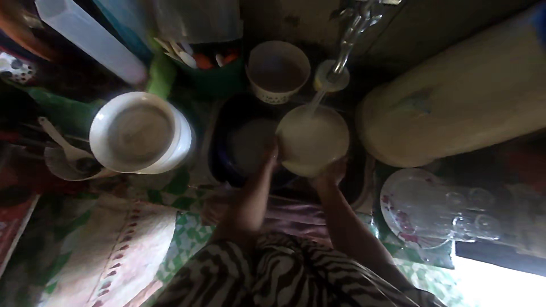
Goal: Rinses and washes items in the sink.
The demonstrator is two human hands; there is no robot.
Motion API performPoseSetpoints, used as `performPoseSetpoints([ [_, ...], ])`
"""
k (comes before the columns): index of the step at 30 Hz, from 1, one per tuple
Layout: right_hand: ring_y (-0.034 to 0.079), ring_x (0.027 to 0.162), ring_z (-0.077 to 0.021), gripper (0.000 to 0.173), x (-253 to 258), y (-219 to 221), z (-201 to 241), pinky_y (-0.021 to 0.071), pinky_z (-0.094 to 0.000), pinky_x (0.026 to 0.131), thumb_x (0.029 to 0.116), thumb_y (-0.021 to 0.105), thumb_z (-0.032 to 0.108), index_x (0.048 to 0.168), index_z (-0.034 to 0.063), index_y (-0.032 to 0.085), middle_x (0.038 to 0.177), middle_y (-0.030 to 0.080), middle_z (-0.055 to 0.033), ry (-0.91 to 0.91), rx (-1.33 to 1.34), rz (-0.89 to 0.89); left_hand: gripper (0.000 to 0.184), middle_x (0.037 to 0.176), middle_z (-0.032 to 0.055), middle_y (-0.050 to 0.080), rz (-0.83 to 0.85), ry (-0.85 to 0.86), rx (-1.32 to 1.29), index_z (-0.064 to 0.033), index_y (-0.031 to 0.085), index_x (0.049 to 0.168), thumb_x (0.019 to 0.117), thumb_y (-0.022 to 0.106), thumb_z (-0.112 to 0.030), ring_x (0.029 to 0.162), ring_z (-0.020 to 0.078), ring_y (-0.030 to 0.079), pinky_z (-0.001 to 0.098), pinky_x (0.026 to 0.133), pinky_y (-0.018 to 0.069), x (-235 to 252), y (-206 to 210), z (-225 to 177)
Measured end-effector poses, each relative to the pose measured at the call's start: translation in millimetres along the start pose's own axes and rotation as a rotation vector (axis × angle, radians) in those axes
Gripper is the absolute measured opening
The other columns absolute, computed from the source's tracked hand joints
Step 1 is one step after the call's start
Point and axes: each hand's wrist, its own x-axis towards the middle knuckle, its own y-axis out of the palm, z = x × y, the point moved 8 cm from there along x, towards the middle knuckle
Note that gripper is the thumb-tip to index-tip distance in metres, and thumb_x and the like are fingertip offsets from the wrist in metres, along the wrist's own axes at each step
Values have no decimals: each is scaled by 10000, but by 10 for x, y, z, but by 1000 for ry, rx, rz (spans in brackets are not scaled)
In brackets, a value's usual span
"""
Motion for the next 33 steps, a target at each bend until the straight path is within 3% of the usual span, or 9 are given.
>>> performPoseSetpoints([
  [9, 573, 1271, -264, 516, 10, -15, 31, 490, -461, 1058, 1138, 255, 368, 1473, 37, 465, 1388, 575, -182, -24, 90, 16, 482, 1199, 265, 653, 0, 128, 240, 29, 626, 1284, 1116, 410, -367, 1087, 361, 651, 545, 943, 536, 80, -47, -110],
  [12, 603, 1204, -244, 493, -10, -56, 113, 516, -436, 1013, 1139, 274, 355, 1422, 24, 506, 1310, 610, -175, -44, 121, -16, 526, 1149, 253, 654, 37, 118, 214, 36, 629, 1250, 1116, 393, -415, 1016, 335, 653, 514, 892, 552, 92, -18, -113],
  [14, 619, 1146, -229, 479, -19, -79, 167, 529, -421, 971, 1139, 282, 354, 1378, 20, 529, 1246, 623, -167, -39, 152, -51, 478, 1182, 264, 642, 66, 125, 226, 50, 621, 1267, 1122, 402, -350, 1040, 337, 642, 509, 915, 538, 54, 19, -177],
  [18, 601, 1190, -244, 461, -13, -93, 295, 507, -420, 1015, 1137, 313, 323, 1406, 5, 510, 1297, 605, -189, -76, 55, -37, 406, 1079, 195, 630, 115, 138, 85, 46, 572, 1301, 1125, 391, -271, 879, 226, 619, 398, 780, 557, 84, 64, -82],
  [21, 605, 1166, -299, 508, -22, -51, 381, 503, -472, 999, 1138, 284, 362, 1376, -13, 533, 1278, 609, -229, -56, -62, 21, 516, 1238, 181, 609, 167, 44, -74, -70, 491, 1432, 1117, 327, -446, 1036, 260, 617, 463, 864, 548, 32, 133, 41],
  [24, 613, 1115, -226, 428, -44, 65, 378, 549, -431, 928, 1131, 335, 319, 1412, 43, 503, 1247, 611, -164, -69, 73, 212, 587, 1247, 198, 637, 73, 1, -127, -71, 563, 1389, 1079, 392, -539, 1082, 307, 637, 531, 883, 554, 133, 19, -18],
  [27, 627, 1099, -241, 410, -49, 185, 267, 557, -458, 915, 1121, 384, 332, 1397, 68, 529, 1249, 623, -159, -10, 111, 279, 512, 1154, 146, 667, 52, 31, -131, -67, 601, 1318, 1072, 453, -492, 999, 244, 653, 459, 833, 568, 84, -275, -180],
  [30, 608, 1196, -322, 402, 12, 407, 129, 519, -548, 980, 1093, 479, 274, 1453, 101, 532, 1365, 606, -184, -15, -20, 313, 477, 1277, 149, 651, -43, 106, -156, -82, 571, 1385, 1077, 485, -435, 1137, 267, 641, 512, 942, 553, -45, -581, -378],
  [33, 544, 1312, -323, 410, -16, 758, 318, 450, -497, 1101, 1097, 468, 196, 1459, 7, 506, 1432, 557, -223, -98, -124, 397, 465, 1341, 173, 616, -170, 244, 113, -76, 567, 1402, 1105, 430, -407, 1223, 283, 597, 533, 1013, 500, -361, -758, -708],
])
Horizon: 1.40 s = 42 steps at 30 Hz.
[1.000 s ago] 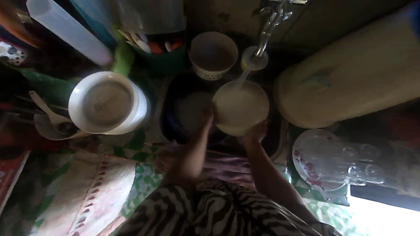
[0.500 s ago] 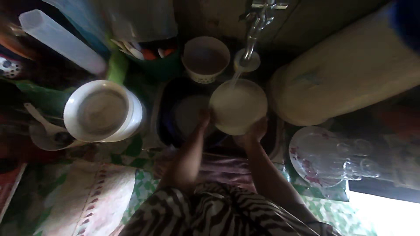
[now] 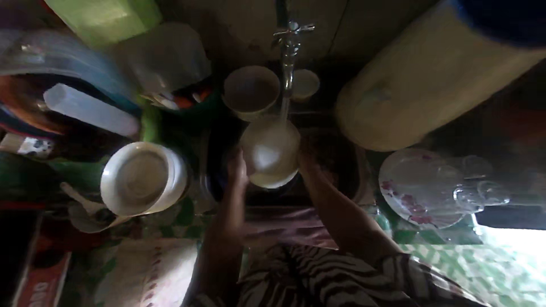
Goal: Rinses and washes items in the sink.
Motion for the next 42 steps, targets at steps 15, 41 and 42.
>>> performPoseSetpoints([
  [15, 227, 1565, -296, 488, -1262, 872, 629, 163, -602, 1264, 1035, 567, 350, 1517, 294, 521, 1669, 320, -92, -887, -473, 267, 465, 1229, 205, 626, -151, 87, 110, -6, 569, 1350, 1105, 447, -382, 1086, 285, 614, 505, 924, 521, -453, -109, -585],
  [41, 617, 1161, -300, 465, -321, -350, 220, 522, -503, 944, 1053, 571, 363, 1480, 190, 513, 1370, 599, -172, 278, 172, 425, 656, 1630, 300, 281, 705, 715, 1419, 11, 429, 1535, 1047, 504, -422, 1536, 481, 198, 634, 1245, 147, -404, 294, 207],
  [42, 614, 1174, -320, 471, -389, -343, 181, 517, -521, 953, 1057, 561, 376, 1486, 189, 514, 1386, 595, -183, 261, 182, 383, 793, 1644, 325, 213, 554, 650, 1460, 38, 373, 1554, 1019, 505, -533, 1544, 503, 136, 656, 1244, 100, -301, 368, 162],
])
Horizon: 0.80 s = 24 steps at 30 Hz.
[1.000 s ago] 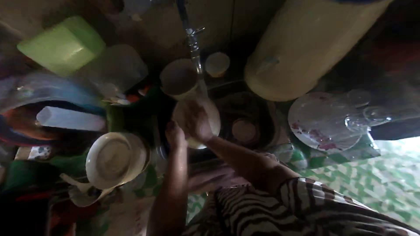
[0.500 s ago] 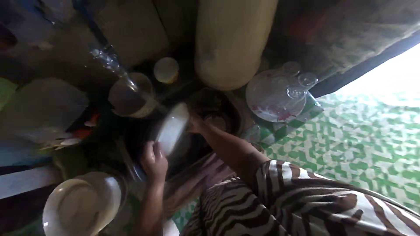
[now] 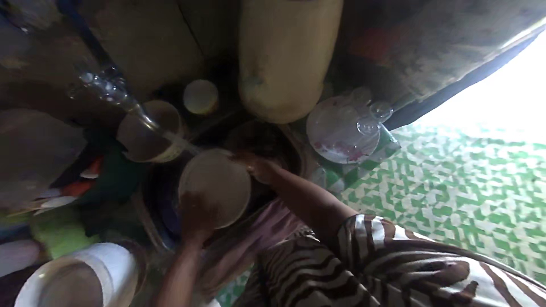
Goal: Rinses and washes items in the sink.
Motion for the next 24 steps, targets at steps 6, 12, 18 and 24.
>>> performPoseSetpoints([
  [6, 562, 1279, -299, 474, 64, 138, -71, 469, -489, 1053, 1093, 503, 264, 1541, 127, 434, 1446, 548, -195, -102, 162, -89, 808, 1631, 378, 163, -273, -169, -140, 94, 318, 1550, 1050, 451, -527, 1530, 542, 120, 687, 1217, 97, 696, -273, -458],
  [12, 524, 1338, -304, 482, 73, 11, 21, 432, -489, 1103, 1104, 468, 265, 1552, 101, 404, 1486, 514, -203, -135, 214, -99, 665, 1626, 296, 293, -239, -42, -68, -30, 405, 1555, 1083, 386, -498, 1521, 514, 203, 742, 1191, 103, 1035, -211, -837],
  [18, 549, 1297, -289, 492, 65, -115, -26, 452, -477, 1086, 1109, 432, 342, 1532, 90, 433, 1458, 537, -199, -124, 233, -132, 615, 1685, 190, 233, -84, 248, -197, -47, 336, 1597, 1073, 505, -321, 1561, 362, 215, 587, 1249, 212, 1134, -165, -1127],
  [24, 533, 1315, -272, 488, 97, -71, -95, 443, -485, 1087, 1105, 432, 378, 1516, 115, 460, 1476, 534, -157, -63, 138, -139, 701, 1703, 235, 97, -130, 214, -139, 6, 247, 1612, 1067, 503, -352, 1565, 428, 140, 616, 1240, 212, 1108, -305, -1145],
])
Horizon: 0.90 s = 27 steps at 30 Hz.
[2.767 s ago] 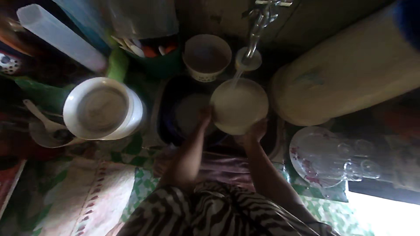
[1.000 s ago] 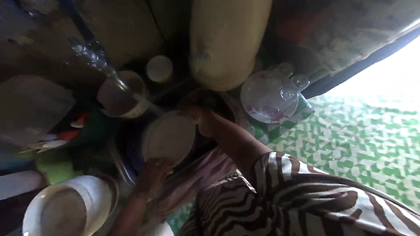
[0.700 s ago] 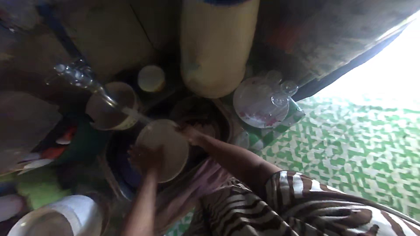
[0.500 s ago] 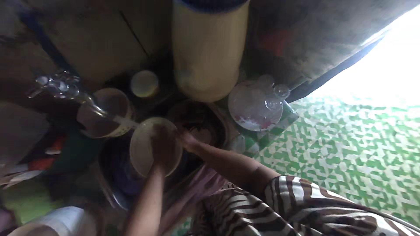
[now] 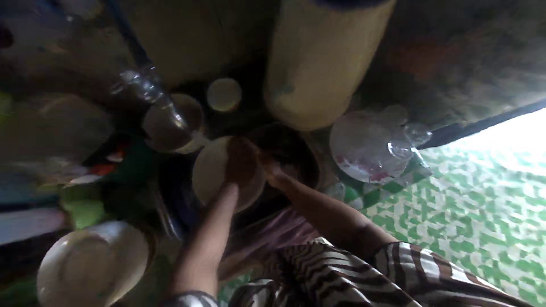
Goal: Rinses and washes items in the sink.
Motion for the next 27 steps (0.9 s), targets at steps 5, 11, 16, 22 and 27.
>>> performPoseSetpoints([
  [5, 601, 1223, -231, 508, 118, -41, -196, 523, -460, 1007, 1085, 451, 452, 1503, 165, 471, 1392, 602, -115, -4, -50, -13, 602, 1710, 24, 226, -6, -95, 90, -306, 302, 1626, 1071, 389, -522, 1546, 272, 284, 597, 1203, 314, 150, -87, 533],
  [11, 652, 1138, -244, 466, 252, -52, -286, 575, -465, 922, 1067, 516, 419, 1474, 191, 504, 1312, 647, -109, -5, 144, -43, 644, 1632, 144, 372, -56, -352, 103, -183, 316, 1624, 1027, 553, -235, 1437, 404, 428, 649, 1098, 399, -390, -723, 1070],
  [16, 647, 1097, -211, 459, 190, 250, -164, 575, -431, 904, 1093, 457, 381, 1481, 136, 455, 1286, 633, -116, -10, 204, 23, 536, 1480, 130, 547, -346, -684, -967, -215, 410, 1563, 1059, 559, -321, 1321, 299, 555, 548, 1059, 483, -1281, -478, 1567],
  [22, 603, 1244, -342, 491, 405, 501, -242, 509, -522, 1035, 1015, 658, 267, 1430, 31, 546, 1372, 607, -223, -143, -151, -129, 589, 1447, 189, 552, -611, -831, -960, -28, 484, 1482, 1105, 379, -468, 1316, 256, 552, 480, 1105, 458, -1694, -639, 1254],
  [27, 542, 1310, -383, 543, 497, 715, -1, 492, -545, 1063, 905, 788, 230, 1370, 21, 599, 1437, 535, -244, -225, -419, -155, 610, 1554, 195, 451, -726, -779, -858, -9, 382, 1549, 1133, 235, -430, 1427, 229, 461, 421, 1187, 377, -1857, -711, 1172],
])
